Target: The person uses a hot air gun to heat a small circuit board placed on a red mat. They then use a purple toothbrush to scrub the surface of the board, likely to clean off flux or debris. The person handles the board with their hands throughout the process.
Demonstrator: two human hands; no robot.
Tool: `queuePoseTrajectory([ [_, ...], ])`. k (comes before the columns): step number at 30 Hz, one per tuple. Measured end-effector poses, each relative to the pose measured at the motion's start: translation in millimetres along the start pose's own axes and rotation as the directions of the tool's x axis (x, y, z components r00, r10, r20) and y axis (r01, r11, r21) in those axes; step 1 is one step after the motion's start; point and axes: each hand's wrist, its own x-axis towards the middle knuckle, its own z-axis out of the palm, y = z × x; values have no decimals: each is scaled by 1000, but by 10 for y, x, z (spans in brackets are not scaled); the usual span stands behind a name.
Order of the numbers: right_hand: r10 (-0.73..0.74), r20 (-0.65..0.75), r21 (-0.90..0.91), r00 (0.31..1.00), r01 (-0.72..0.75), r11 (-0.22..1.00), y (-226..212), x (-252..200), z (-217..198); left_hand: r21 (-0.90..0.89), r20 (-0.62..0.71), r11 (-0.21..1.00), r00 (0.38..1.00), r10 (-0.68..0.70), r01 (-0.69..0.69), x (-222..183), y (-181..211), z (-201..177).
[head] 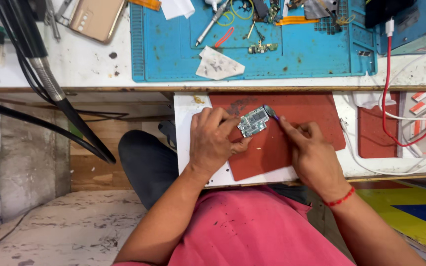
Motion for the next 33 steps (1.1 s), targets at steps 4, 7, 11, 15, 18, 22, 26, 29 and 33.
queuePoseTrajectory([
  [4,17,28,-47,999,-15,999,6,-22,10,-34,-35,998,998,-47,46,26,9,-49],
  [7,7,-22,34,1000,-6,999,-79,-273,-15,-67,-28,995,997,-73,71,67,-3,-34],
  [11,2,25,-3,1000,-2,1000,-221,-276,84,-67,29,995,997,-68,70,23,-48,-22],
  [15,-25,-9,4,1000,25,1000,-200,202,185,-65,26,995,997,-76,78,26,-42,26],
  [18,-39,12,8,999,39,999,-224,197,193,-79,-24,994,996,-81,79,25,-24,22],
  [22,-45,-58,-14,997,44,999,-150,115,178,-65,-43,995,996,-82,80,6,-61,38],
  [26,-127,72,19,989,126,992,-188,30,189,-68,-8,993,995,-95,94,3,-18,-10],
  [29,6,-71,-22,997,-8,1000,-63,197,80,-56,-33,995,996,-86,84,20,-16,-4],
  [33,-142,73,7,987,142,990,-59,120,57,-102,-12,991,996,-89,87,5,-46,-10],
])
